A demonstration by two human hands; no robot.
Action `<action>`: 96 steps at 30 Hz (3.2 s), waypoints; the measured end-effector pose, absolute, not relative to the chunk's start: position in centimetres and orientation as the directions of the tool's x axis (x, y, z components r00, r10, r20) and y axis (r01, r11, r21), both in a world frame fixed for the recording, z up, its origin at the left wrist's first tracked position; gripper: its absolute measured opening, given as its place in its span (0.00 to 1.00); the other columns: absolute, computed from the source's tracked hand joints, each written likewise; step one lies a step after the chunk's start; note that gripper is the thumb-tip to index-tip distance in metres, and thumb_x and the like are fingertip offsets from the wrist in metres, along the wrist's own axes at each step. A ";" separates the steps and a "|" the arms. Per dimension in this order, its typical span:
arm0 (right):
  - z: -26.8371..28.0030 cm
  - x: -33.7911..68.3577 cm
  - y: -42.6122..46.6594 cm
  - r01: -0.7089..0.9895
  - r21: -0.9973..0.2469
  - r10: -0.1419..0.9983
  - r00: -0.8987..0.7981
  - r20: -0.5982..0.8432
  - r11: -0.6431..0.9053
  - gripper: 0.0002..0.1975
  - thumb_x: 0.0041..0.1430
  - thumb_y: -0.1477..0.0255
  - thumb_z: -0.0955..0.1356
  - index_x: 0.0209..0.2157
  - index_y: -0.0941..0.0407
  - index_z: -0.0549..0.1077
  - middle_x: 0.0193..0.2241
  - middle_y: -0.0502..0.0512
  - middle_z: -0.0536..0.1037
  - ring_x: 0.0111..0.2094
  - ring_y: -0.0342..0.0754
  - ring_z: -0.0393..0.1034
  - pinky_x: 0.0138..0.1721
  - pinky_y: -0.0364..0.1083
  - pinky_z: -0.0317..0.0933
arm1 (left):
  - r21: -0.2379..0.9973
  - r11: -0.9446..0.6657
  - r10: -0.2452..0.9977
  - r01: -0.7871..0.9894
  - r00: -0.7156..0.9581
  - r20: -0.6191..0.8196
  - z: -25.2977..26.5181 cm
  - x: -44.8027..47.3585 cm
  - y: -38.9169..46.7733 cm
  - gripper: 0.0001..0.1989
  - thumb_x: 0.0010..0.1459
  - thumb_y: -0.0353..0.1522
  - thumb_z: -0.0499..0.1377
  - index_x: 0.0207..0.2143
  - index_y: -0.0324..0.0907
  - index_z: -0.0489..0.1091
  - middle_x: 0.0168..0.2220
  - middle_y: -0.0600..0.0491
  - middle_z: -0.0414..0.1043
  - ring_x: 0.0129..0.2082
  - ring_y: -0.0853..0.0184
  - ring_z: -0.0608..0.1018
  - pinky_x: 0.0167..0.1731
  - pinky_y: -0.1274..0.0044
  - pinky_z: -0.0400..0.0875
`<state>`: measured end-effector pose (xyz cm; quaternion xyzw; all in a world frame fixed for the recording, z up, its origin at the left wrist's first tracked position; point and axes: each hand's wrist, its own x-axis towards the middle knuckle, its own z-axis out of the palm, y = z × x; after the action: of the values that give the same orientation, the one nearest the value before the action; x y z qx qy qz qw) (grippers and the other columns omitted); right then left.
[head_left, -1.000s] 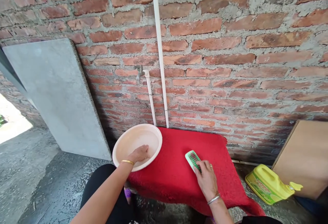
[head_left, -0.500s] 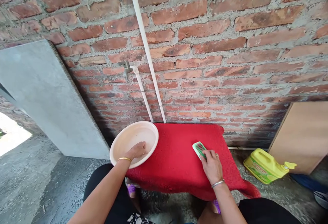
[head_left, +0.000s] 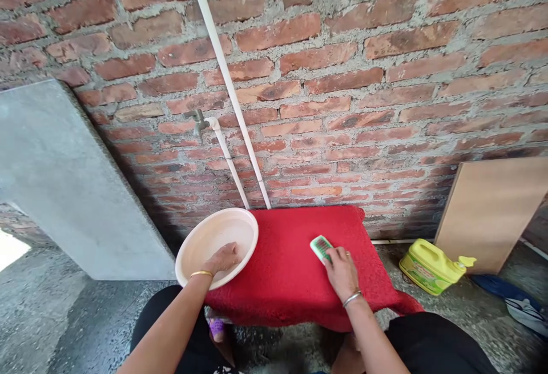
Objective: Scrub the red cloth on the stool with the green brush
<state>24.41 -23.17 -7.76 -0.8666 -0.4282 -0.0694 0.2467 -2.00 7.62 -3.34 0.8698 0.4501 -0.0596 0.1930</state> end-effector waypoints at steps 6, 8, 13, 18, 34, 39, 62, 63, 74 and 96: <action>-7.2 24.1 -23.3 0.753 -0.392 0.671 0.653 0.350 -0.529 0.08 0.65 0.70 0.65 0.42 0.52 0.75 0.41 0.58 0.74 0.43 0.53 0.68 0.47 0.50 0.62 | 0.281 -0.527 0.752 0.802 0.594 -0.285 -3.2 -1.9 7.6 0.06 0.49 0.28 0.58 0.28 0.44 0.61 0.33 0.52 0.72 0.37 0.63 0.74 0.36 0.75 0.62; -7.3 21.0 -22.2 0.829 -0.386 0.774 0.536 0.337 -0.405 0.06 0.64 0.71 0.66 0.41 0.50 0.75 0.42 0.54 0.75 0.45 0.51 0.69 0.52 0.49 0.61 | 0.279 -0.531 0.750 0.800 0.597 -0.285 -3.2 -2.0 7.7 0.06 0.49 0.27 0.57 0.28 0.44 0.61 0.33 0.52 0.72 0.38 0.62 0.74 0.36 0.75 0.63; -7.2 16.8 -19.6 0.907 -0.336 0.905 0.346 0.249 -0.254 0.08 0.63 0.72 0.68 0.42 0.47 0.75 0.44 0.50 0.76 0.49 0.48 0.69 0.58 0.47 0.57 | 0.268 -0.532 0.756 0.804 0.593 -0.279 -3.6 -2.0 7.9 0.06 0.49 0.27 0.57 0.28 0.44 0.60 0.33 0.52 0.72 0.37 0.63 0.73 0.36 0.75 0.63; -6.5 22.8 -20.2 0.799 -0.329 0.777 0.585 0.232 -0.503 0.10 0.65 0.72 0.64 0.45 0.51 0.75 0.44 0.58 0.74 0.46 0.53 0.68 0.52 0.51 0.60 | 0.267 -0.536 0.749 0.801 0.597 -0.287 -3.7 -2.0 8.0 0.06 0.49 0.28 0.57 0.28 0.44 0.60 0.34 0.53 0.71 0.37 0.63 0.73 0.36 0.75 0.62; -7.0 17.7 -18.0 0.887 -0.337 0.878 0.407 0.251 -0.315 0.07 0.62 0.71 0.68 0.41 0.46 0.75 0.45 0.48 0.76 0.48 0.46 0.69 0.55 0.44 0.57 | 0.293 -0.545 0.748 0.785 0.614 -0.254 -4.2 -2.2 8.2 0.06 0.48 0.28 0.57 0.27 0.44 0.59 0.32 0.54 0.69 0.36 0.63 0.72 0.34 0.74 0.61; -6.8 23.4 -19.2 0.786 -0.325 0.752 0.608 0.255 -0.526 0.10 0.65 0.71 0.64 0.45 0.51 0.75 0.44 0.58 0.74 0.45 0.52 0.69 0.49 0.50 0.60 | 0.287 -0.548 0.746 0.786 0.614 -0.258 -5.0 -2.3 8.8 0.07 0.48 0.29 0.57 0.28 0.44 0.60 0.32 0.53 0.70 0.36 0.62 0.73 0.34 0.75 0.61; -7.1 27.3 -23.0 0.706 -0.324 0.643 0.708 0.293 -0.630 0.13 0.67 0.70 0.60 0.45 0.56 0.75 0.41 0.65 0.73 0.42 0.57 0.68 0.45 0.55 0.63 | 0.266 -0.543 0.749 0.797 0.603 -0.276 -3.9 -1.9 7.8 0.08 0.48 0.28 0.58 0.29 0.44 0.59 0.32 0.53 0.70 0.39 0.62 0.74 0.38 0.75 0.64; -7.1 27.7 -23.3 0.693 -0.326 0.626 0.721 0.297 -0.643 0.13 0.67 0.69 0.61 0.45 0.56 0.74 0.40 0.65 0.73 0.42 0.57 0.67 0.45 0.55 0.63 | 0.271 -0.537 0.752 0.799 0.598 -0.276 -4.0 -1.9 7.9 0.08 0.48 0.28 0.58 0.29 0.44 0.59 0.32 0.53 0.70 0.39 0.62 0.74 0.38 0.75 0.64; -8.2 18.6 -20.3 0.895 -0.352 0.873 0.385 0.301 -0.273 0.08 0.62 0.74 0.66 0.41 0.48 0.73 0.43 0.52 0.74 0.46 0.49 0.69 0.53 0.48 0.61 | 0.277 -0.538 0.754 0.796 0.602 -0.263 -4.7 -2.1 8.4 0.08 0.47 0.28 0.58 0.28 0.44 0.60 0.33 0.53 0.70 0.38 0.62 0.74 0.37 0.75 0.63; -8.3 21.3 -21.1 0.850 -0.338 0.803 0.506 0.315 -0.403 0.08 0.63 0.73 0.65 0.41 0.48 0.75 0.42 0.53 0.75 0.45 0.50 0.69 0.51 0.49 0.62 | 0.296 -0.527 0.759 0.797 0.598 -0.257 -3.8 -2.0 7.8 0.07 0.47 0.28 0.59 0.28 0.44 0.61 0.33 0.52 0.72 0.37 0.62 0.74 0.36 0.74 0.63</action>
<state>21.29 -21.11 -8.32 -0.8361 -0.4944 -0.0509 0.2322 -1.98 7.83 -3.80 0.8725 0.4459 -0.0479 0.1941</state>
